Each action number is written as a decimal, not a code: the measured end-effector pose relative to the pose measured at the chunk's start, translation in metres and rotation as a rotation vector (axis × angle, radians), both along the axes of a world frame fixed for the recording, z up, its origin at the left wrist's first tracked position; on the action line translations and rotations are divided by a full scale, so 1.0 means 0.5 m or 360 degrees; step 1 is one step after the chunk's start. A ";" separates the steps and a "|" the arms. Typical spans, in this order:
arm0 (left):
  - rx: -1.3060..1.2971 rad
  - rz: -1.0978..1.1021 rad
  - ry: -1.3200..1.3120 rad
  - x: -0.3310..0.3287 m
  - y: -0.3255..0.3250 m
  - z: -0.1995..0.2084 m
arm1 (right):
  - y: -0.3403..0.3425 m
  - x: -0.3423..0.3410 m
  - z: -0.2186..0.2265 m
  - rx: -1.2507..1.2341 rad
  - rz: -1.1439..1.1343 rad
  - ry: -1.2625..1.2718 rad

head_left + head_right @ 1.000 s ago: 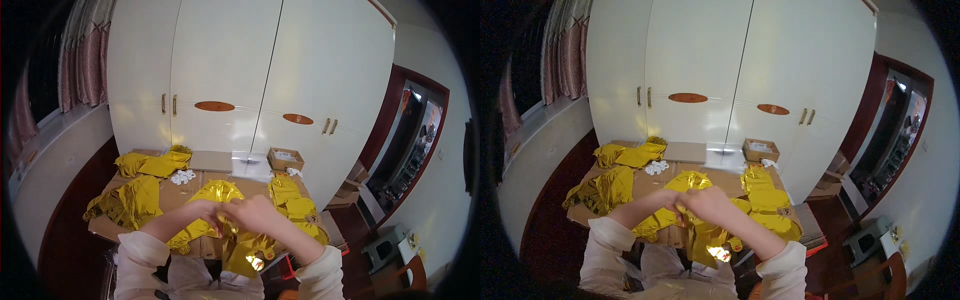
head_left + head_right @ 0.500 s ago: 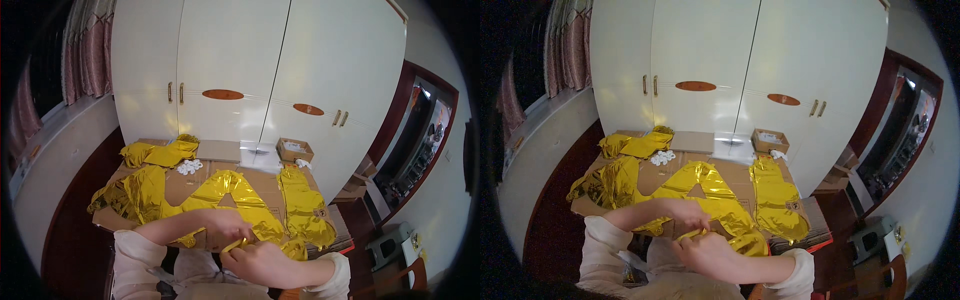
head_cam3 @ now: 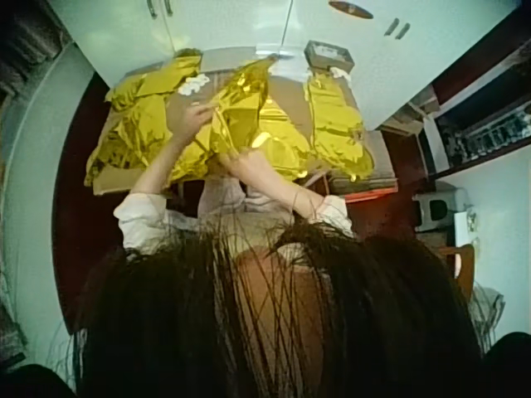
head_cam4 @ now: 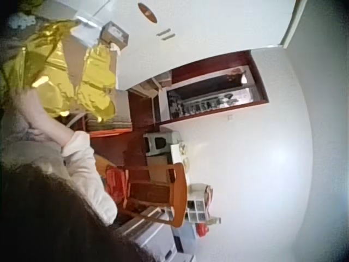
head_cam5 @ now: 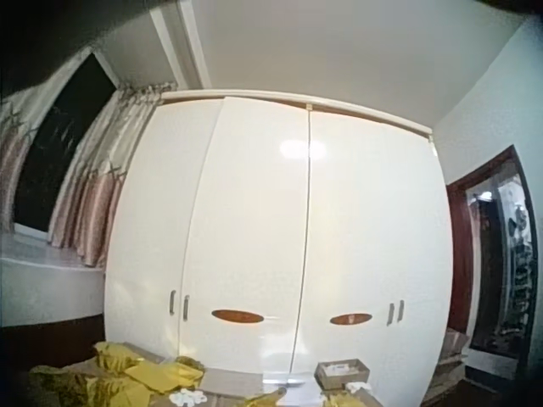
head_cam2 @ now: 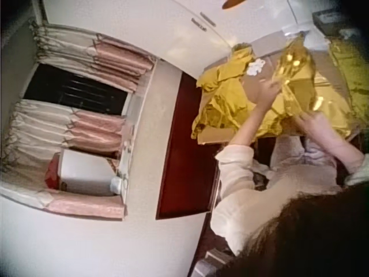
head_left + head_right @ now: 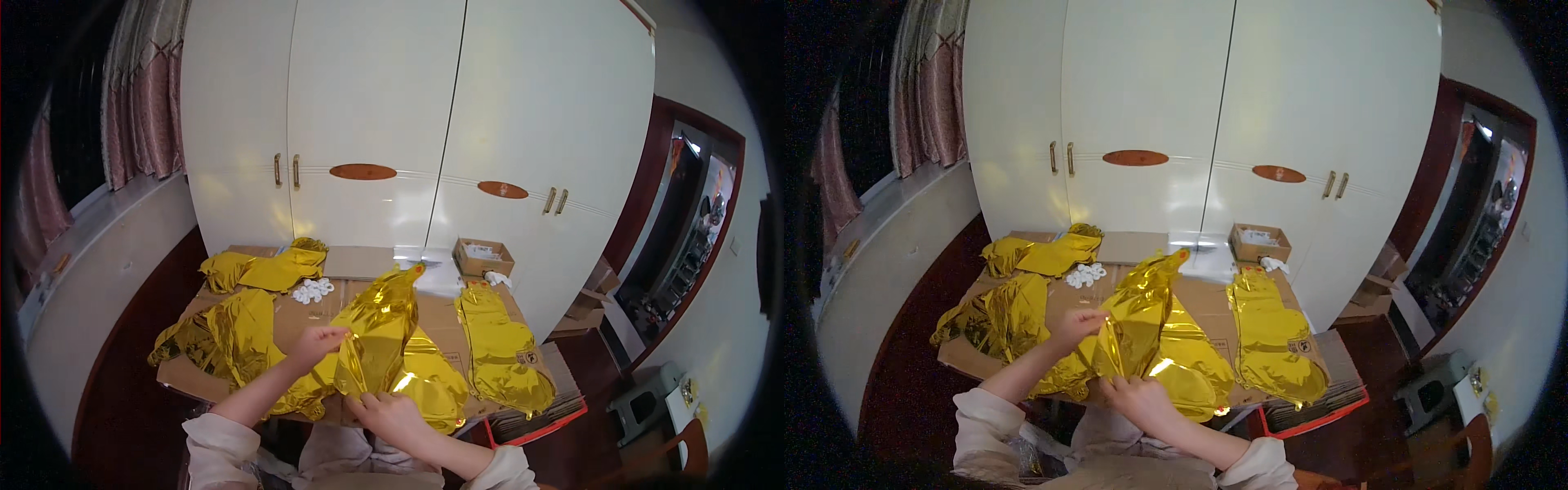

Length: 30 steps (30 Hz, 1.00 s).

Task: Arranging and folding gold foil letter balloons on a cardboard surface for packaging.

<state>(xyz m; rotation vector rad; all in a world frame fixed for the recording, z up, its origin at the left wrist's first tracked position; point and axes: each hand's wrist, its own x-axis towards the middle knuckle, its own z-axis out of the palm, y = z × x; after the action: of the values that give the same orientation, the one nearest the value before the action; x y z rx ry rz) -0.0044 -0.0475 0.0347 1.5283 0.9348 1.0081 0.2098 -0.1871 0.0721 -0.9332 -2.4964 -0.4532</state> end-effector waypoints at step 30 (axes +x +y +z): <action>0.0555 -0.0058 0.2054 -0.221 -0.212 -0.013 | 0.156 0.127 -0.215 -0.0885 -0.0119 0.0113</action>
<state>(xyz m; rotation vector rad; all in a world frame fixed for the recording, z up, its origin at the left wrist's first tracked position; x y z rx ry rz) -0.1147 -0.1537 0.0283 2.5195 1.6061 0.0081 0.2731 -0.1093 -0.0355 -1.2185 -2.5699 0.2711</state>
